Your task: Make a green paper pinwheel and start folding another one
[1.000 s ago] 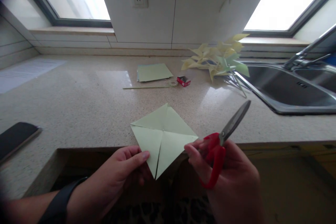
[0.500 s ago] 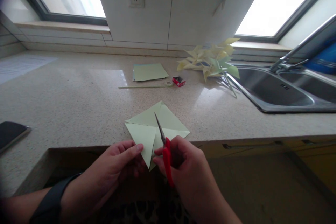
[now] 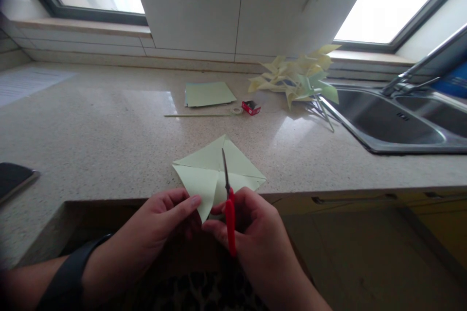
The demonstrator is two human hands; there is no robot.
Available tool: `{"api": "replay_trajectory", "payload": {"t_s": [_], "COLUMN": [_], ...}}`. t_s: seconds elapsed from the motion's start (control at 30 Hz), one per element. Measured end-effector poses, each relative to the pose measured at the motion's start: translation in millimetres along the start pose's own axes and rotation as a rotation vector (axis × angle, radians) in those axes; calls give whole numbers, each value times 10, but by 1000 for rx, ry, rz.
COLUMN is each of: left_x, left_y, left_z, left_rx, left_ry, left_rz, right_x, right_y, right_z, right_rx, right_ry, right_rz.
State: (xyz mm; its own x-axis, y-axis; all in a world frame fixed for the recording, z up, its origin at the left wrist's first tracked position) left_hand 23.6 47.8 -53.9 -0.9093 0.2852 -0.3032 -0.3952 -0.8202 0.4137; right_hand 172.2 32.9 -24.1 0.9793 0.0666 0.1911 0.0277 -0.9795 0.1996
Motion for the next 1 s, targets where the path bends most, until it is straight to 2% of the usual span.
{"api": "replay_trajectory", "payload": {"t_s": [0.13, 0.37, 0.63, 1.0], "left_x": [-1, -21, -140, -168], "left_y": [-1, 30, 49, 58], "left_z": [7, -38, 110, 87], "left_rx": [5, 58, -3, 26], "left_ry": [-55, 11, -18, -7], "left_rz": [1, -37, -109, -146], "right_x": [-20, -53, -10, -34], "right_y": [-8, -6, -16, -9], "right_z": [39, 46, 22, 22], "right_rx": [-7, -17, -9, -37], "right_ry": [-4, -90, -84, -164], "right_rz": [17, 5, 27, 11]}}
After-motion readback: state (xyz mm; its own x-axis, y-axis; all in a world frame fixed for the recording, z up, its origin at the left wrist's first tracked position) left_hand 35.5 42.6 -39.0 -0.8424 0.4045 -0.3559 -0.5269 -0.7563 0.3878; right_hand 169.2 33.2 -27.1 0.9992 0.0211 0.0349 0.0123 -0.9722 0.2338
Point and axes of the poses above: each hand's wrist, its own y-axis away from the middle knuckle, its own x-axis out of the back of the hand, z = x × y, the point moved 8 cm from there along -y, towards the middle knuckle, and after that the axes turned 5 degrees about y, right-handed, at the moved point
